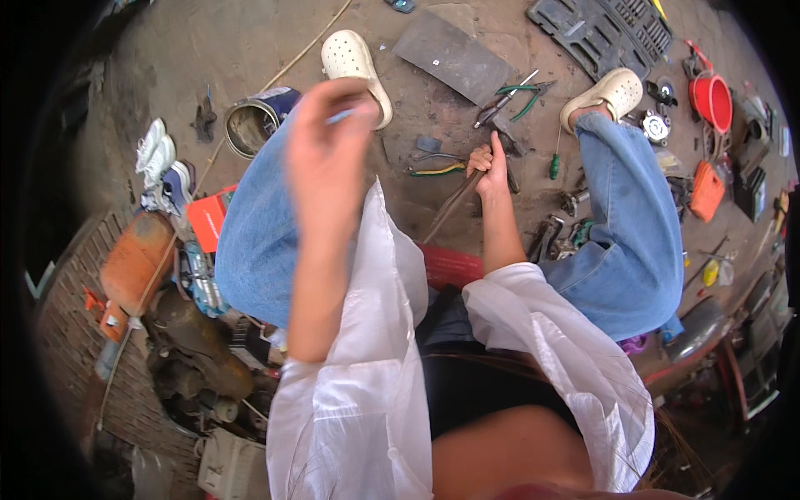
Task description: The person sits on the floor and uses a screwdriver to manipulate a small green circuit board, then uses a hammer to tap a small metal piece on a flat metal plate. The person handles small metal parts and tools throughout the clip.
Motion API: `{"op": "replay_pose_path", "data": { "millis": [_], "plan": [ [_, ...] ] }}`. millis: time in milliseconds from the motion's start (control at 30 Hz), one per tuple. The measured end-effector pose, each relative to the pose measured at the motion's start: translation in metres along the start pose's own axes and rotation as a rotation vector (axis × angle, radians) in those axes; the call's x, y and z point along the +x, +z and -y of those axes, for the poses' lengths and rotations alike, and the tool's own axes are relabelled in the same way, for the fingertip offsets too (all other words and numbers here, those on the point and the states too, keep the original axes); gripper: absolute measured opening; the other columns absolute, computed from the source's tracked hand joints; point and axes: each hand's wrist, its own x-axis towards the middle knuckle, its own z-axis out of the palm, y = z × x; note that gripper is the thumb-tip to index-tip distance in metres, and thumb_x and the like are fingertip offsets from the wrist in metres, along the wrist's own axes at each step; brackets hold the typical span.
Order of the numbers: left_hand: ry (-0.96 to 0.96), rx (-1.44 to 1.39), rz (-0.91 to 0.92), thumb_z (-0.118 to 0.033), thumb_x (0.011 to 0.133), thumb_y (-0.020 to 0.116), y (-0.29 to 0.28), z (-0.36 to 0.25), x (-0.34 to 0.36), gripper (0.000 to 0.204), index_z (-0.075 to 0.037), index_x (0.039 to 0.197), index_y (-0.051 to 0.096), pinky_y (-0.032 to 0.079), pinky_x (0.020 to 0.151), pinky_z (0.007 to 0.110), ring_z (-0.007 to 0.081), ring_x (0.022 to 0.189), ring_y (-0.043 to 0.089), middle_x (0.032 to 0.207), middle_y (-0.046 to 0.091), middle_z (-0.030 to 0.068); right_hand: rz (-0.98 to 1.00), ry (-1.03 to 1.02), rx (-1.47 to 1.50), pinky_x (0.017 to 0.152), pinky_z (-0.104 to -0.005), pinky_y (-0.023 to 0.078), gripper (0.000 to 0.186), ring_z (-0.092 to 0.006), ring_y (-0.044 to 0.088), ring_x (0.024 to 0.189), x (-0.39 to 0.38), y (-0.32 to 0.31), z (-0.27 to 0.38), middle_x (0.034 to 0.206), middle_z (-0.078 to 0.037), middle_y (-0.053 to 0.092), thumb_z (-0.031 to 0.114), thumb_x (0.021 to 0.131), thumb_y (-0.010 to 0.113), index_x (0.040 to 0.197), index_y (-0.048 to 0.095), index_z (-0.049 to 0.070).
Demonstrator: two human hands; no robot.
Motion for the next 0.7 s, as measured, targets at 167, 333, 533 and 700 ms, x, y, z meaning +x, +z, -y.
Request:
{"op": "replay_pose_path", "data": {
  "millis": [167, 333, 533, 700],
  "plan": [
    [-0.237, 0.032, -0.052, -0.011, 0.078, 0.067, 0.104, 0.177, 0.065, 0.031, 0.003, 0.103, 0.058, 0.046, 0.075, 0.027, 0.0145, 0.083, 0.057, 0.092, 0.062, 0.0074, -0.437, -0.253, -0.547, 0.046, -0.0301, 0.044, 0.029, -0.0158, 0.051, 0.046, 0.008, -0.019, -0.031, 0.059, -0.002, 0.054, 0.032, 0.086, 0.062, 0.076, 0.054, 0.006],
    [-0.15, 0.549, -0.346, -0.011, 0.072, 0.071, 0.134, 0.26, 0.094, 0.022, 0.003, 0.085, 0.06, 0.048, 0.07, 0.036, 0.0254, 0.074, 0.062, 0.079, 0.064, 0.0145, -0.651, -0.158, -1.6, 0.073, -0.0428, 0.05, 0.047, -0.0304, 0.064, 0.086, -0.007, -0.016, -0.026, 0.096, -0.02, 0.064, 0.042, 0.08, 0.063, 0.094, 0.062, -0.003],
    [-0.197, 0.667, -0.317, -0.012, 0.075, 0.07, 0.158, 0.245, 0.096, 0.021, -0.002, 0.087, 0.055, 0.046, 0.074, 0.041, 0.0301, 0.084, 0.056, 0.092, 0.055, 0.0131, -0.606, -0.174, -1.793, 0.08, -0.0426, 0.049, 0.049, -0.0353, 0.063, 0.091, -0.012, -0.003, 0.009, 0.09, -0.02, 0.066, 0.046, 0.078, 0.061, 0.089, 0.066, -0.002],
    [-0.219, 0.687, -0.277, -0.01, 0.076, 0.068, 0.151, 0.246, 0.102, 0.016, -0.003, 0.084, 0.056, 0.046, 0.075, 0.042, 0.0296, 0.088, 0.056, 0.093, 0.055, 0.0113, -0.446, -0.641, -1.499, 0.066, -0.0352, 0.049, 0.037, -0.0255, 0.065, 0.068, -0.016, 0.036, 0.009, 0.061, -0.011, 0.064, 0.035, 0.081, 0.062, 0.076, 0.061, -0.002]
  ]
}}
